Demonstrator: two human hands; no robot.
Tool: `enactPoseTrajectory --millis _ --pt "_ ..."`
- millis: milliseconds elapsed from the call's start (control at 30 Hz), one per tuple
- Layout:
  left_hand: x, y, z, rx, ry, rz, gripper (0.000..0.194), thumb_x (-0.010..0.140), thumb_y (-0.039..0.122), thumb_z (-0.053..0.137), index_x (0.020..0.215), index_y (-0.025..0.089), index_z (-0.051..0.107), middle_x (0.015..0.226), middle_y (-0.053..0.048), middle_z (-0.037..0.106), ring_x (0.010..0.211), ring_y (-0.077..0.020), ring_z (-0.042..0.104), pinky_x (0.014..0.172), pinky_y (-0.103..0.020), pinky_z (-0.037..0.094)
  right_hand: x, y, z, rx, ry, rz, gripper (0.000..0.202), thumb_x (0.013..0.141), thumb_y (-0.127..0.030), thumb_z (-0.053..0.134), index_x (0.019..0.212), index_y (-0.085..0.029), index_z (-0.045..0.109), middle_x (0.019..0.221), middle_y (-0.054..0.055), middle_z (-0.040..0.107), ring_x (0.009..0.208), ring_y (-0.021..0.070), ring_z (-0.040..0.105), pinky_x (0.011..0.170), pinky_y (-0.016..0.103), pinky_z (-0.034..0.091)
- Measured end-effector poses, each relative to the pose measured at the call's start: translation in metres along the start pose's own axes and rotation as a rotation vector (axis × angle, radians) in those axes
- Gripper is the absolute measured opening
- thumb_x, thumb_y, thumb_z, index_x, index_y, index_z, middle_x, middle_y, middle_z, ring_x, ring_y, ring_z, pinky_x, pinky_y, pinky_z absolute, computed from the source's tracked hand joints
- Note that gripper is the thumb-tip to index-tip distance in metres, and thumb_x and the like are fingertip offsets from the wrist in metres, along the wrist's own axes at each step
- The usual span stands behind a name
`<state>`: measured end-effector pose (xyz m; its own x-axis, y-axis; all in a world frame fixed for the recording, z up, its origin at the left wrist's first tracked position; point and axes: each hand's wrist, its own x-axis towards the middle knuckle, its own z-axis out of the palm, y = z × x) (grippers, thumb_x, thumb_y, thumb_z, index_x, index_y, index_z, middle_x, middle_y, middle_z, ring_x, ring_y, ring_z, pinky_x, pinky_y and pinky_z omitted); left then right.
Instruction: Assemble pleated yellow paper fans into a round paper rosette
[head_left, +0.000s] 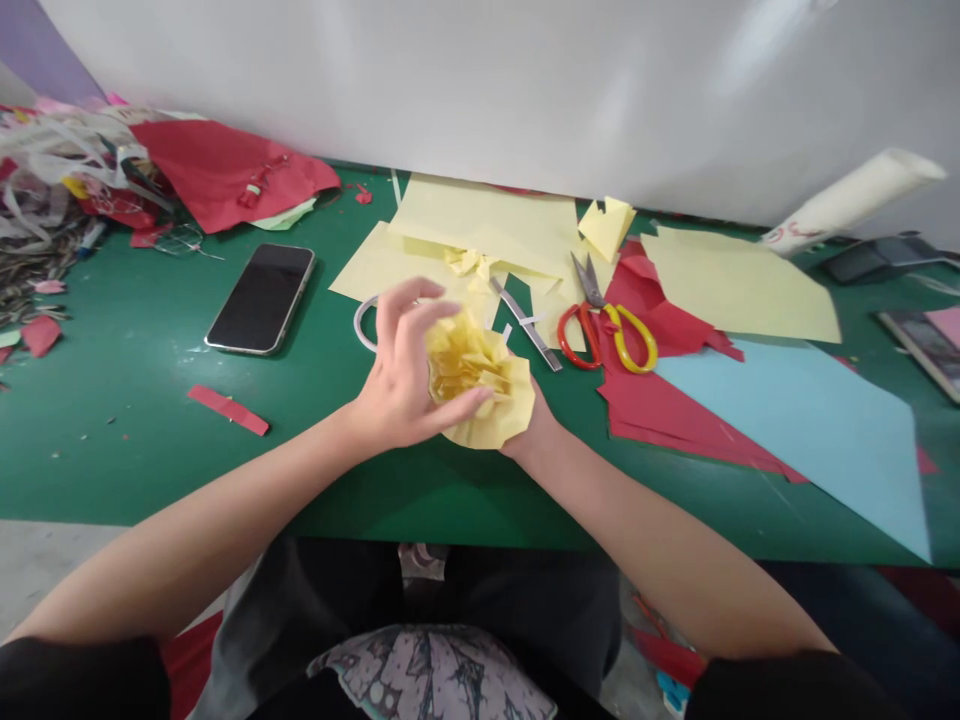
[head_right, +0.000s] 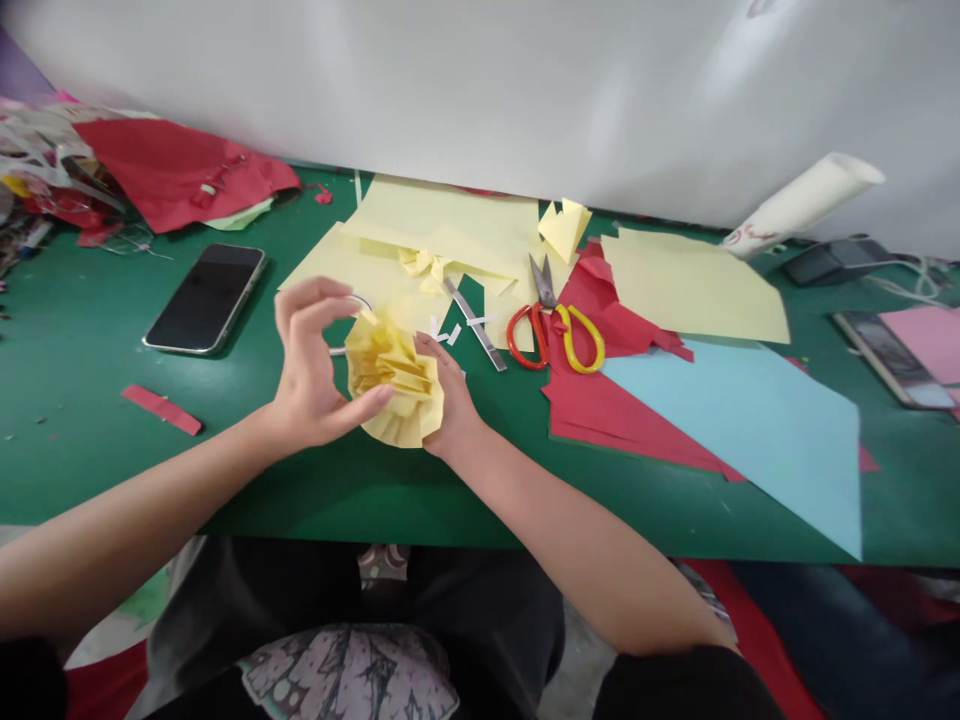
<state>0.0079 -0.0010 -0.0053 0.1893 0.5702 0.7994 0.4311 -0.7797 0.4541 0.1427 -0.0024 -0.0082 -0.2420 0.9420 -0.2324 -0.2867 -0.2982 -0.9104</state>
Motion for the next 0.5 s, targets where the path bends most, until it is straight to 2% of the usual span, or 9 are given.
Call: enactPoseTrajectory --millis 100,167,233,333,500 --pt "0.0049 -0.0007 -0.0032 -0.340 -0.176 -0.463 0.073 0.063 0.041 0.070 0.121 0.021 0.032 0.125 -0.013 0.040 0.119 -0.0287 0.040 0.091 -0.040 0.043 0.0001 -0.0033 0.0004 0.136 -0.023 0.105 0.036 0.067 -0.048 0.054 0.095 -0.026 0.049 0.095 0.001 0.064 0.094 0.0186 0.062 0.078 0.036 0.052" --pt "0.0074 0.0002 -0.0033 -0.624 -0.293 -0.745 0.066 0.064 0.038 0.070 0.118 0.020 0.036 0.118 -0.012 0.049 0.112 -0.0268 0.049 0.087 -0.038 0.047 0.0006 -0.0039 0.0001 0.157 0.001 0.121 0.034 0.068 -0.048 0.053 0.095 -0.027 0.047 0.096 0.001 0.063 0.097 0.0187 0.061 0.077 0.036 0.053" --pt "0.0085 0.0019 -0.0021 -0.847 -0.343 -0.912 0.054 0.067 0.033 0.069 0.111 0.017 0.041 0.109 -0.010 0.055 0.102 -0.0237 0.056 0.080 -0.033 0.051 0.0010 -0.0036 -0.0001 0.152 0.021 0.096 0.030 0.069 -0.047 0.053 0.091 -0.028 0.047 0.095 0.000 0.063 0.095 0.0184 0.061 0.073 0.035 0.053" --pt "0.0077 0.0045 0.0005 -0.994 -0.301 -0.967 0.047 0.070 0.026 0.068 0.108 0.016 0.042 0.102 -0.008 0.057 0.095 -0.0198 0.059 0.074 -0.028 0.052 0.0011 -0.0018 -0.0002 0.159 0.053 0.028 0.027 0.066 -0.046 0.059 0.085 -0.030 0.048 0.087 -0.004 0.063 0.088 0.0173 0.063 0.070 0.035 0.053" --pt "0.0059 0.0042 0.0022 -0.893 -0.251 -0.963 0.053 0.065 0.024 0.071 0.108 0.017 0.040 0.099 -0.006 0.056 0.093 -0.0181 0.059 0.075 -0.028 0.051 0.0025 0.0015 -0.0007 0.197 0.078 -0.072 0.031 0.060 -0.043 0.068 0.082 -0.028 0.052 0.082 -0.004 0.061 0.087 0.0170 0.061 0.074 0.034 0.052"
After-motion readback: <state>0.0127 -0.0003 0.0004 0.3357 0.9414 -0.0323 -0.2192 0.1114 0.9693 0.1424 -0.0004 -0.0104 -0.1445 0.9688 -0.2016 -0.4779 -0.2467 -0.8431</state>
